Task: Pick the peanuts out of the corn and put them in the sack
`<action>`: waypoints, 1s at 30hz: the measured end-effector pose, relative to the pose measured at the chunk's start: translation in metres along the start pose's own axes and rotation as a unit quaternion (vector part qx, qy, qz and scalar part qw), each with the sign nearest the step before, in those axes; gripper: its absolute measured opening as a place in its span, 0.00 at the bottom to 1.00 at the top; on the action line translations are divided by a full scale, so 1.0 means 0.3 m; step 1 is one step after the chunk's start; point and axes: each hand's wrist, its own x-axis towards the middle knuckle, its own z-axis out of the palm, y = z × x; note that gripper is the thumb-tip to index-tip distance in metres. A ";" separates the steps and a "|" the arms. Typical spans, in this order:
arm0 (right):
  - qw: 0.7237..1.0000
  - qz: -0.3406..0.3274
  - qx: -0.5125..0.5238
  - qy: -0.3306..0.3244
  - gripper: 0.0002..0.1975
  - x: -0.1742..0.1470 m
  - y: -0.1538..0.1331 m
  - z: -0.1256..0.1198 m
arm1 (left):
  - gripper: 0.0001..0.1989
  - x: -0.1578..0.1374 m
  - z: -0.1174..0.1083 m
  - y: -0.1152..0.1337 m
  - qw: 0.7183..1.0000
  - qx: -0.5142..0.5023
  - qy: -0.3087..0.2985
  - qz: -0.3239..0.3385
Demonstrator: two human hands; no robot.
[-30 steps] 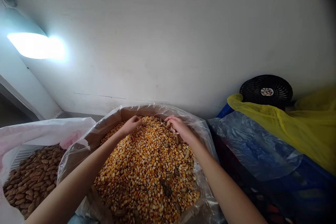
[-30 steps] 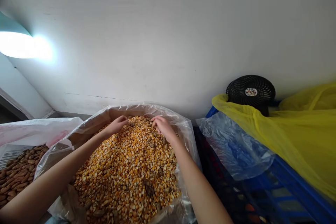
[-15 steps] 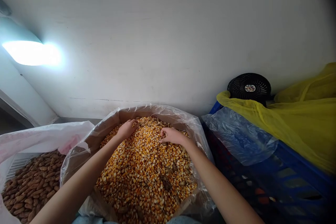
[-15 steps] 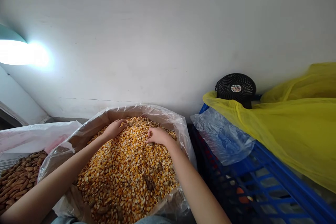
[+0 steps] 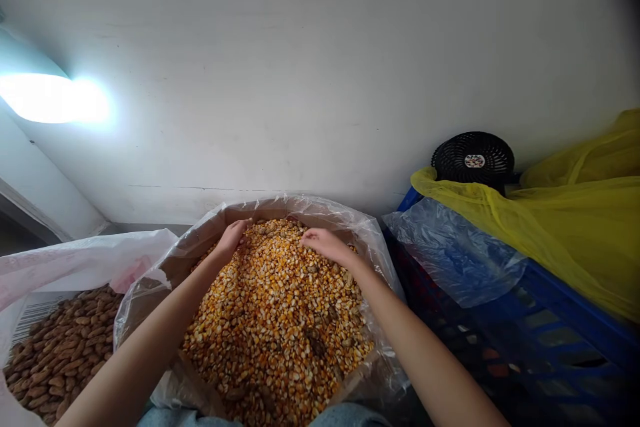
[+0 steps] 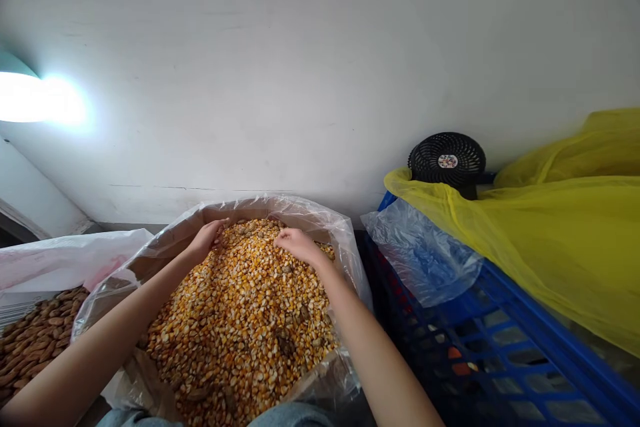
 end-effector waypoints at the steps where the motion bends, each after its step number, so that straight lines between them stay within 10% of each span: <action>1: 0.996 -0.001 0.094 0.013 0.12 0.005 -0.003 -0.009 | 0.14 0.000 -0.008 0.012 1.000 -0.022 -0.006 0.004; 7: 0.900 0.013 0.422 0.104 0.10 0.041 0.013 -0.045 | 0.15 0.034 0.001 0.085 0.989 -0.147 -0.028 0.015; 14: 0.987 0.044 -0.110 0.105 0.16 0.047 0.071 -0.013 | 0.17 0.061 0.106 0.052 0.986 0.155 0.013 0.059; 18: 0.958 0.037 -0.277 0.062 0.12 0.028 0.071 0.004 | 0.17 0.022 0.122 0.044 0.871 0.472 -0.044 0.132; 21: 0.952 0.061 -0.297 0.040 0.12 0.018 0.060 0.018 | 0.18 0.006 0.118 0.052 0.834 0.528 -0.093 0.133; 26: 0.963 0.077 -0.249 0.066 0.10 0.025 0.057 0.029 | 0.17 0.014 0.100 0.041 0.859 0.491 -0.101 0.103; 30: 0.993 0.078 -0.027 0.081 0.13 0.027 0.050 0.004 | 0.15 0.019 0.081 0.023 0.942 0.325 -0.050 0.070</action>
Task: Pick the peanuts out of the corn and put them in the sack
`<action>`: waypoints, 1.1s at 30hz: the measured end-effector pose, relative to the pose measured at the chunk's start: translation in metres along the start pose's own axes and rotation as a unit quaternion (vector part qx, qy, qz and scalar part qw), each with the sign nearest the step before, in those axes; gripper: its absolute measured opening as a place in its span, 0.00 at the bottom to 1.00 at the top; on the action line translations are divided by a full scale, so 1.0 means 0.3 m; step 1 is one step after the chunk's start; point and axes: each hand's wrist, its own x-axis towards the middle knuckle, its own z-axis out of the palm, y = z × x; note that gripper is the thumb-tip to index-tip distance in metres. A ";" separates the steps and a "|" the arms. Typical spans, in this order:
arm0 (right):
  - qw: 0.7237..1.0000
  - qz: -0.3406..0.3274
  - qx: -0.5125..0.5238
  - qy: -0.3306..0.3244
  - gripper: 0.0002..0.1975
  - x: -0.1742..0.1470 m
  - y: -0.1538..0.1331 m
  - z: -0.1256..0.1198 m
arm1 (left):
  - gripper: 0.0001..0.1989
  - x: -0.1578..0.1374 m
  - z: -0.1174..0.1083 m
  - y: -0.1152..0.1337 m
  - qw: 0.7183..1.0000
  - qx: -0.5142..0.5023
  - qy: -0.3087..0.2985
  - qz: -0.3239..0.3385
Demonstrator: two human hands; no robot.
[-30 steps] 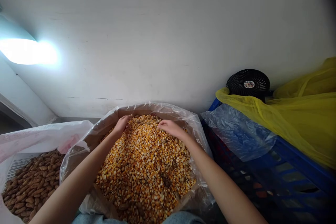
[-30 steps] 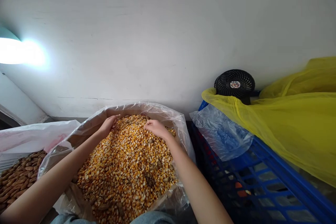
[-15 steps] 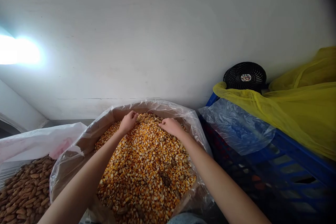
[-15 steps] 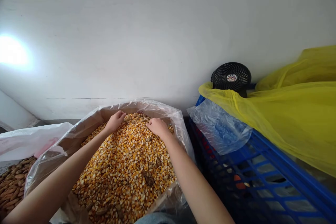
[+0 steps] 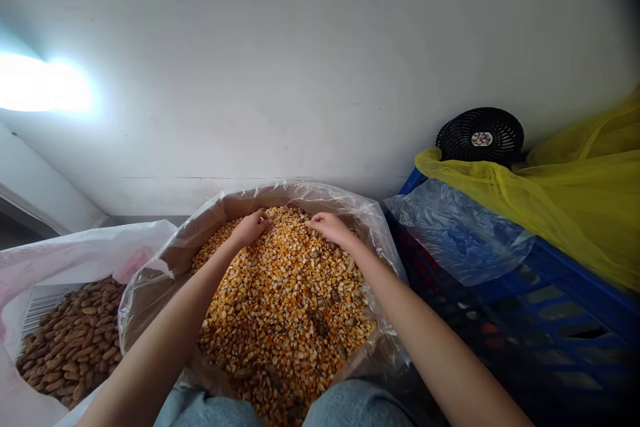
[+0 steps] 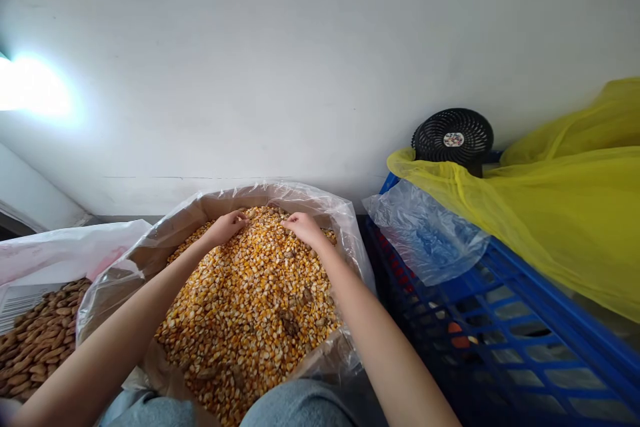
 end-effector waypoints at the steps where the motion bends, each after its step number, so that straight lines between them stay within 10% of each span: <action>1: 0.995 0.001 0.098 -0.008 0.13 -0.001 -0.003 -0.008 | 0.15 -0.002 -0.003 -0.004 0.997 -0.080 0.011 -0.019; 5: 0.923 0.006 0.381 -0.049 0.13 -0.010 -0.018 -0.031 | 0.16 -0.011 -0.024 -0.012 0.933 -0.353 -0.002 -0.068; 10: 0.837 0.045 0.538 -0.088 0.05 -0.008 -0.035 -0.043 | 0.12 -0.010 -0.052 0.000 0.745 -0.655 -0.042 -0.118; 13: 0.805 0.052 0.588 -0.063 0.04 -0.004 -0.038 -0.053 | 0.07 -0.010 -0.060 0.012 0.696 -0.705 -0.042 -0.134; 15: 0.809 0.062 0.583 -0.026 0.06 -0.002 -0.035 -0.057 | 0.08 -0.010 -0.060 0.015 0.707 -0.693 -0.034 -0.137; 18: 0.879 0.070 0.471 0.038 0.11 0.003 -0.022 -0.049 | 0.12 0.003 -0.050 0.007 0.811 -0.568 0.014 -0.139; 22: 0.994 -0.011 0.073 0.081 0.14 0.008 -0.001 -0.018 | 0.14 0.050 -0.031 -0.013 0.898 -0.413 0.076 -0.133; 27: 0.951 -0.061 -0.301 0.031 0.09 0.019 0.020 0.017 | 0.12 0.097 -0.010 -0.002 0.995 -0.065 0.053 -0.062; 30: 0.936 -0.046 -0.348 0.023 0.09 0.029 0.026 0.026 | 0.16 0.096 0.006 0.013 0.987 0.160 0.011 -0.005; 33: 0.953 -0.039 -0.297 0.043 0.09 0.034 0.016 0.023 | 0.16 0.085 0.017 0.021 0.984 0.177 0.025 0.014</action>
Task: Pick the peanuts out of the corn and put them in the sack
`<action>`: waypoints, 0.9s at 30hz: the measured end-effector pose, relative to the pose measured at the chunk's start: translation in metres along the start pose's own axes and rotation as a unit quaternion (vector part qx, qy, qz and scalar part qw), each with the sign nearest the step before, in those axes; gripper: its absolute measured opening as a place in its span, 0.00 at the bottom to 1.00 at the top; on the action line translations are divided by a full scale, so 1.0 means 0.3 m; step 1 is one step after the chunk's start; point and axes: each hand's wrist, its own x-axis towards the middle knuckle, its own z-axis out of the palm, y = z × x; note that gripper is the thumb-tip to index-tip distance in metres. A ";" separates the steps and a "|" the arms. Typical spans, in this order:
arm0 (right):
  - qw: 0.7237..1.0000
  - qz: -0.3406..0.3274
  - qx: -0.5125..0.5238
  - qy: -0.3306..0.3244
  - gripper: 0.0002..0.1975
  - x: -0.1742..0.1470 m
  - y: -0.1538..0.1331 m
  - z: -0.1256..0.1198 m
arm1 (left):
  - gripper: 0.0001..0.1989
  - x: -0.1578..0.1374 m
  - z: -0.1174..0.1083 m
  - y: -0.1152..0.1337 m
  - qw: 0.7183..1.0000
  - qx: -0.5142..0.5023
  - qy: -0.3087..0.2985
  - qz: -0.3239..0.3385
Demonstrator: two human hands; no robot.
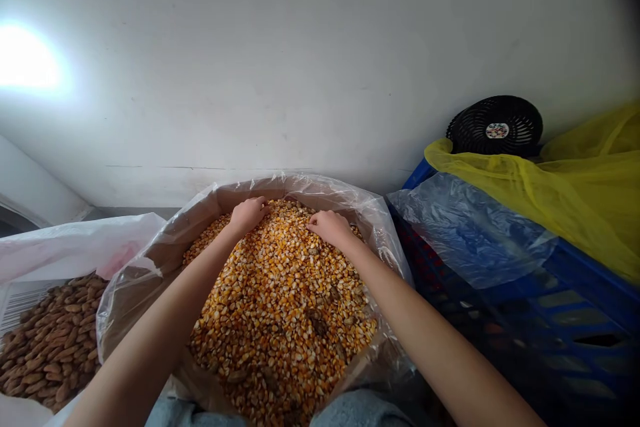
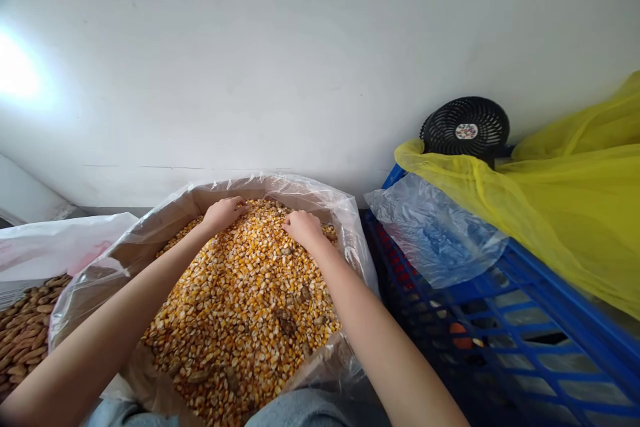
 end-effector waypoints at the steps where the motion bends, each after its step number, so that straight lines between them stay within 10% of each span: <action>1: 0.999 0.007 0.051 0.012 0.10 -0.001 -0.003 -0.008 | 0.15 -0.004 0.000 0.002 1.000 -0.026 0.006 -0.003; 5: 0.915 0.033 0.403 0.008 0.11 -0.016 -0.015 -0.055 | 0.16 -0.017 -0.016 0.004 0.943 -0.328 0.005 -0.047; 9: 0.727 0.050 0.684 -0.046 0.07 -0.031 -0.010 -0.091 | 0.13 -0.032 -0.057 0.001 0.732 -0.678 -0.041 -0.060; 11: 0.674 0.057 0.734 -0.056 0.07 -0.033 -0.005 -0.097 | 0.11 -0.039 -0.078 -0.005 0.649 -0.756 -0.060 -0.062; 15: 0.655 0.080 0.750 -0.055 0.11 -0.028 0.000 -0.096 | 0.07 -0.049 -0.099 -0.015 0.560 -0.823 -0.069 -0.068; 18: 0.707 0.119 0.696 -0.033 0.16 -0.029 -0.001 -0.090 | 0.12 -0.048 -0.092 -0.016 0.519 -0.848 -0.053 -0.089; 21: 0.845 0.140 0.516 0.009 0.16 -0.038 0.003 -0.079 | 0.16 -0.039 -0.069 -0.018 0.566 -0.816 -0.038 -0.109; 24: 0.962 0.126 0.235 0.063 0.12 -0.043 0.011 -0.061 | 0.15 -0.027 -0.034 -0.033 0.745 -0.656 -0.005 -0.124; 27: 0.987 0.125 0.090 0.048 0.09 -0.038 0.015 -0.035 | 0.10 -0.015 -0.001 -0.051 0.897 -0.423 0.060 -0.110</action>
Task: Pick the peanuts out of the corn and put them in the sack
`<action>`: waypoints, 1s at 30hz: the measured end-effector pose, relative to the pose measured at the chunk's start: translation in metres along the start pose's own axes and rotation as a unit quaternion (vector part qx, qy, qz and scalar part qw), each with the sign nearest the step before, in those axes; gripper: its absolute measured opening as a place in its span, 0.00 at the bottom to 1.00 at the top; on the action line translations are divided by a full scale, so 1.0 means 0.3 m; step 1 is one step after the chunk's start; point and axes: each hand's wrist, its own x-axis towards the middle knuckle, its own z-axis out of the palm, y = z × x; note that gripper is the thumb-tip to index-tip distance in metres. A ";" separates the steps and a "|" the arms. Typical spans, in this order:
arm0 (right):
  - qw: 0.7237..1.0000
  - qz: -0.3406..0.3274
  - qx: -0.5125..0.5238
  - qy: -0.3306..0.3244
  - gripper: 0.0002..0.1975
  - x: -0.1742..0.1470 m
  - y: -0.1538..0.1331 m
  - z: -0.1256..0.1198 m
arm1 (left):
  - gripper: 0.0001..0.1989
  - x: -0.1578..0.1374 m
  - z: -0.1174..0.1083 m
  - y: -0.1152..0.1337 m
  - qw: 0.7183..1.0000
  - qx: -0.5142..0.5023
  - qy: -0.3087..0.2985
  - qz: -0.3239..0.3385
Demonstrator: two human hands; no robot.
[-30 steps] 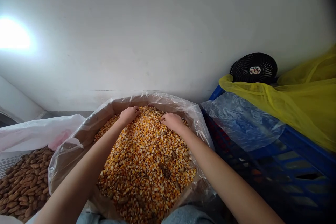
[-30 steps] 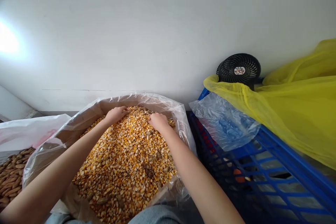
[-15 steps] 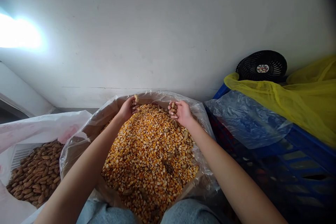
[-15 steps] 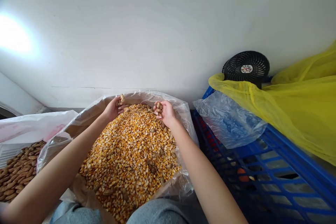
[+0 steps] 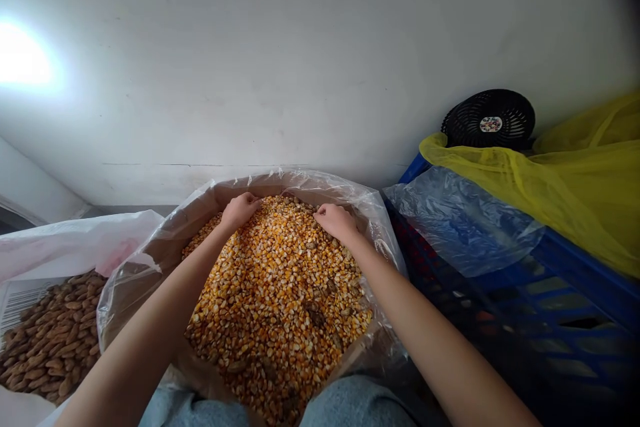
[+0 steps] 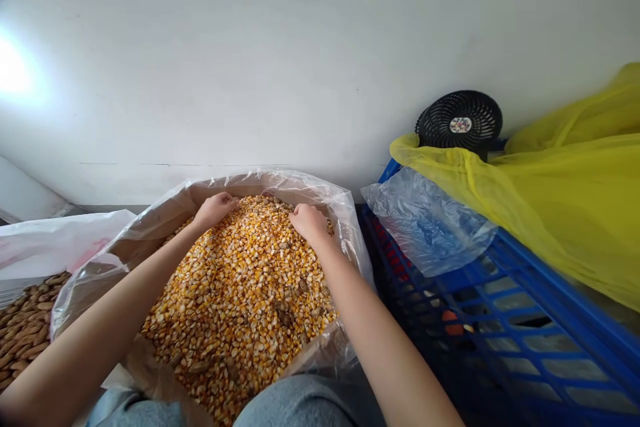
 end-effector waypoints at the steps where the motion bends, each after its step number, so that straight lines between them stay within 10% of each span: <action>1: 1.000 0.003 -0.020 -0.017 0.09 0.003 0.001 0.010 | 0.08 0.004 0.003 -0.008 0.998 0.056 0.016 0.019; 7: 0.998 -0.001 -0.024 -0.055 0.10 0.020 0.004 0.039 | 0.06 0.004 0.023 -0.008 0.977 0.202 0.006 0.063; 10: 0.983 0.012 0.161 -0.091 0.12 0.022 -0.002 0.022 | 0.08 0.001 0.020 0.002 0.992 0.122 -0.005 0.040; 13: 0.868 0.023 0.464 -0.177 0.12 0.017 -0.016 -0.010 | 0.10 -0.005 0.006 0.026 0.990 -0.125 -0.058 -0.026; 16: 0.718 0.026 0.658 -0.227 0.07 0.010 -0.025 -0.042 | 0.10 -0.019 -0.011 0.065 0.910 -0.380 -0.117 -0.114; 20: 0.649 0.042 0.729 -0.214 0.05 0.006 -0.022 -0.064 | 0.09 -0.043 -0.019 0.107 0.802 -0.552 -0.165 -0.158; 25: 0.758 0.015 0.614 -0.219 0.11 0.000 -0.017 -0.050 | 0.07 -0.058 -0.002 0.122 0.791 -0.562 -0.195 -0.142; 30: 0.964 -0.094 0.188 -0.164 0.11 -0.025 -0.013 -0.020 | 0.08 -0.062 0.038 0.113 0.910 -0.372 -0.148 -0.105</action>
